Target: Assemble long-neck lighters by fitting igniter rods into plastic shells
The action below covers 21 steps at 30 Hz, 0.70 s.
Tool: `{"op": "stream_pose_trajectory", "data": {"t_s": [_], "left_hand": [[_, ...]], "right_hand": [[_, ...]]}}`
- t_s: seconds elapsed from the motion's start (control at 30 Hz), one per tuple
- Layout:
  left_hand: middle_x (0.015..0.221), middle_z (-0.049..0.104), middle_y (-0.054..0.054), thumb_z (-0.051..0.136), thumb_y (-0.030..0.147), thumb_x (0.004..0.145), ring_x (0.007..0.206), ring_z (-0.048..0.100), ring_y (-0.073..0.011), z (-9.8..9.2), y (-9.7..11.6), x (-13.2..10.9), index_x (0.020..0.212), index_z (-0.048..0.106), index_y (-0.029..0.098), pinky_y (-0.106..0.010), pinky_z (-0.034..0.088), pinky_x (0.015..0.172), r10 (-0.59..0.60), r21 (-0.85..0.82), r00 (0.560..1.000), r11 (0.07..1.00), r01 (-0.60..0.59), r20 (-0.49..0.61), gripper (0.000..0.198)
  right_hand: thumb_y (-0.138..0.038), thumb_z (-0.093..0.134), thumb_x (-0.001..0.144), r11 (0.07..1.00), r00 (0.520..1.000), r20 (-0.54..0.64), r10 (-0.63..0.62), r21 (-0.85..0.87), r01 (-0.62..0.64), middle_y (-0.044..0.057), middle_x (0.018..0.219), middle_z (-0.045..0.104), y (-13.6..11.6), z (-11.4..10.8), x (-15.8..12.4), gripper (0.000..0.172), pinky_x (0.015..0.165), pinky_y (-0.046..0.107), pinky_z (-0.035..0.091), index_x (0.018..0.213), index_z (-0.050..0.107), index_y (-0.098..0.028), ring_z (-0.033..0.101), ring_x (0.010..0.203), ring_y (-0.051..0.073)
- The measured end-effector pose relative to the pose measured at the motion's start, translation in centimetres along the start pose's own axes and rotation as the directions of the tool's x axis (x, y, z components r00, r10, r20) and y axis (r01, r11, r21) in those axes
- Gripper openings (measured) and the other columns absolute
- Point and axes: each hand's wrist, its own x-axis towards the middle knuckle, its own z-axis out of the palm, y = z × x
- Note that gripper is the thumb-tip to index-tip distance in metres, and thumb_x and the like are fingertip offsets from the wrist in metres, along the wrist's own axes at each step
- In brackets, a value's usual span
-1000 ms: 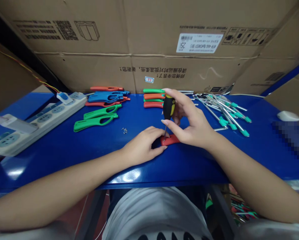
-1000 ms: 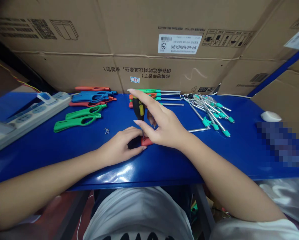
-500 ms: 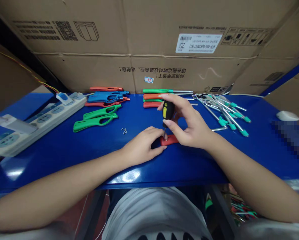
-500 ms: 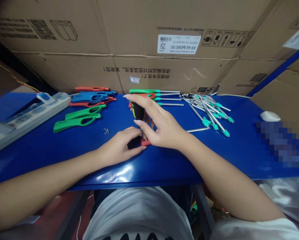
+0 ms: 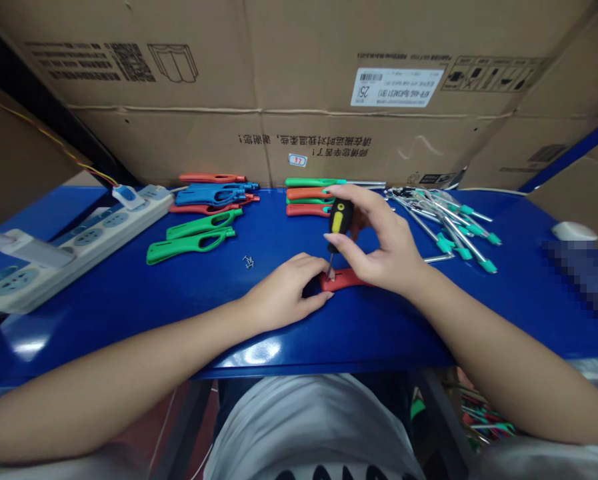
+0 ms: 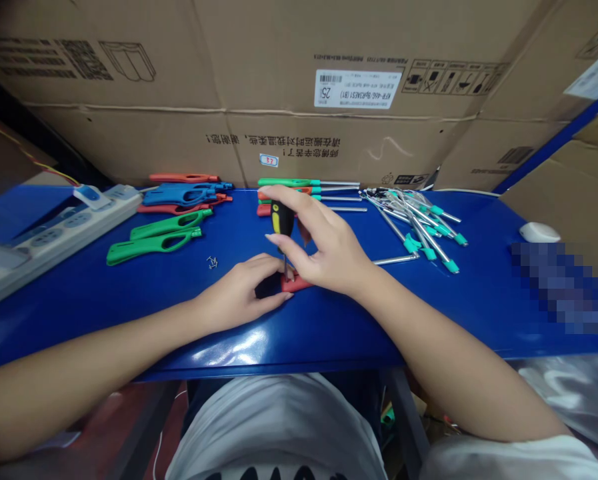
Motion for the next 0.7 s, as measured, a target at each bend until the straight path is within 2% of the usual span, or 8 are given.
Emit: {"op": "stream_pose_trajectory", "data": {"t_s": [0.07,0.13,0.27,0.33,0.43,0.5,0.57,0.7], "left_hand": [[0.104,0.068,-0.004,0.067,0.018,0.088,0.102,0.063,-0.0219,0.0,-0.1,0.0,0.104,0.059,0.02,-0.036,0.051,0.092,0.007,0.0,1.0,1.0,-0.007,-0.001,0.018],[0.104,0.067,-0.004,0.068,0.018,0.088,0.102,0.063,-0.0218,0.0,-0.1,0.0,0.105,0.059,0.019,-0.036,0.05,0.093,0.01,0.001,1.0,1.0,-0.01,-0.002,0.018],[0.104,0.068,-0.004,0.068,0.017,0.089,0.102,0.062,-0.0203,-0.1,0.0,0.0,0.104,0.06,0.018,-0.034,0.05,0.094,0.001,-0.004,1.0,1.0,-0.001,0.02,0.017],[0.105,0.068,-0.004,0.067,0.017,0.09,0.103,0.062,-0.0202,-0.1,0.0,0.0,0.104,0.06,0.018,-0.034,0.049,0.095,-0.002,-0.003,1.0,1.0,0.002,0.028,0.016],[0.105,0.068,-0.005,0.068,0.018,0.09,0.103,0.062,-0.0211,-0.1,0.0,-0.1,0.107,0.06,0.018,-0.035,0.05,0.095,0.001,0.011,1.0,1.0,-0.001,0.015,0.018],[0.105,0.067,-0.005,0.067,0.019,0.09,0.102,0.062,-0.0218,0.0,-0.1,-0.1,0.108,0.06,0.018,-0.036,0.05,0.094,0.003,0.018,1.0,1.0,-0.003,0.011,0.019],[0.105,0.067,-0.006,0.067,0.02,0.09,0.102,0.062,-0.022,0.0,-0.1,0.0,0.108,0.06,0.018,-0.036,0.05,0.094,0.006,0.018,1.0,1.0,-0.006,0.014,0.019],[0.107,0.068,-0.005,0.066,0.018,0.09,0.104,0.062,-0.0213,-0.1,0.0,0.0,0.105,0.06,0.018,-0.036,0.05,0.096,0.0,-0.004,0.999,1.0,0.0,0.032,0.016]], "right_hand": [[-0.034,0.075,0.086,0.995,0.995,-0.071,-0.07,-0.079,0.064,0.008,0.133,0.065,0.2,-0.1,0.0,0.062,0.096,0.046,0.06,0.143,0.049,-0.03,0.068,0.111,0.029],[-0.035,0.076,0.086,0.989,0.99,-0.08,-0.113,-0.1,0.105,0.008,0.129,0.068,0.2,-0.2,0.1,0.061,0.098,0.047,0.058,0.141,0.051,-0.029,0.068,0.111,0.028],[-0.031,0.049,0.102,0.997,1.0,0.026,-0.003,0.071,0.002,0.009,0.134,0.066,-0.5,-0.2,0.2,0.043,0.099,0.045,0.057,0.145,0.047,-0.026,0.067,0.116,0.025],[-0.03,0.048,0.103,0.992,0.998,0.045,0.036,0.119,-0.041,0.01,0.134,0.065,-0.6,-0.2,0.2,0.042,0.093,0.041,0.06,0.144,0.048,-0.025,0.069,0.112,0.023],[-0.035,0.07,0.091,0.999,0.996,-0.081,-0.032,0.008,0.033,0.008,0.125,0.07,-0.3,-0.4,0.1,0.046,0.081,0.037,0.063,0.135,0.057,-0.026,0.073,0.098,0.023],[-0.036,0.078,0.084,0.99,0.983,-0.139,-0.121,-0.092,0.109,0.007,0.119,0.073,-0.1,-0.6,0.1,0.052,0.083,0.039,0.063,0.131,0.06,-0.026,0.073,0.096,0.024],[-0.036,0.073,0.089,0.985,0.983,-0.102,-0.151,-0.1,0.141,0.008,0.122,0.072,-0.3,-0.7,0.2,0.05,0.09,0.041,0.061,0.135,0.058,-0.026,0.071,0.104,0.026],[-0.031,0.047,0.104,0.991,0.999,0.036,0.03,0.131,-0.034,0.009,0.136,0.065,-0.9,-0.4,0.4,0.043,0.091,0.04,0.06,0.146,0.048,-0.027,0.07,0.111,0.023]]}}
